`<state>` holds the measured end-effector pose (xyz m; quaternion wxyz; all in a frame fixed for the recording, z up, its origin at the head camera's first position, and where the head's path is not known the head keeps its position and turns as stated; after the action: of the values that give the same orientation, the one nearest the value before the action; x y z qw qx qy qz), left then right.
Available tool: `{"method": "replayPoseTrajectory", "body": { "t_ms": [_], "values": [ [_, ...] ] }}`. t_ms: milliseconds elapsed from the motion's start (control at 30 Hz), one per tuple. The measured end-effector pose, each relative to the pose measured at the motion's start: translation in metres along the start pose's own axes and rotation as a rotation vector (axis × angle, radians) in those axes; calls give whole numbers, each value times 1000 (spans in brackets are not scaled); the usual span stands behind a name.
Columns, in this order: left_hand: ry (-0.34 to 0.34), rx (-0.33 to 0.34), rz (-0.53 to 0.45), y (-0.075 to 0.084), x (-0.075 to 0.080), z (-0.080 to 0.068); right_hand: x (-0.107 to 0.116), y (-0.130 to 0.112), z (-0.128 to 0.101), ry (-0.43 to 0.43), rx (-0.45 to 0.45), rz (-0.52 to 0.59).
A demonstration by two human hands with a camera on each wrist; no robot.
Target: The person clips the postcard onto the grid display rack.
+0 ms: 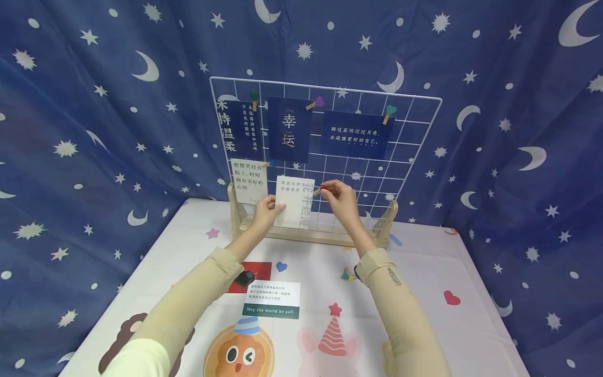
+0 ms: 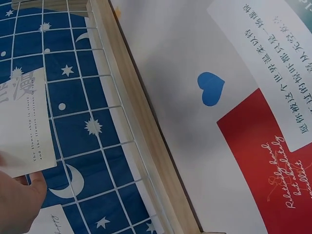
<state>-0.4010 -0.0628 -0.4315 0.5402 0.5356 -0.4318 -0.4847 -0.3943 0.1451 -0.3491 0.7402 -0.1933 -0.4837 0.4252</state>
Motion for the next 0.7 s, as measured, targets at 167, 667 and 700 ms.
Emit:
{"method": "replayPoseTrajectory", "body": {
  "t_ms": [167, 667, 700],
  "values": [
    [-3, -5, -15, 5, 0, 1, 3, -12, 10, 28, 16, -5],
    [5, -20, 7, 19, -9, 11, 15, -18, 33, 158, -20, -29],
    [7, -24, 4, 20, -9, 11, 16, -19, 34, 162, -22, -25]
  ]
}}
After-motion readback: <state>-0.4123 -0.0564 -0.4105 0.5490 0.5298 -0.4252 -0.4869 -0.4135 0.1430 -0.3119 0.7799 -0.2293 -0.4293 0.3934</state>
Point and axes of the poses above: each hand's wrist, its own z-axis towards the middle knuckle, its own x-axis out of the back of the hand, y = z × x, the point moved 8 cm from there along z, towards the middle knuckle, and after that the axes turned 9 degrees about -z, right-handed, at the moved point
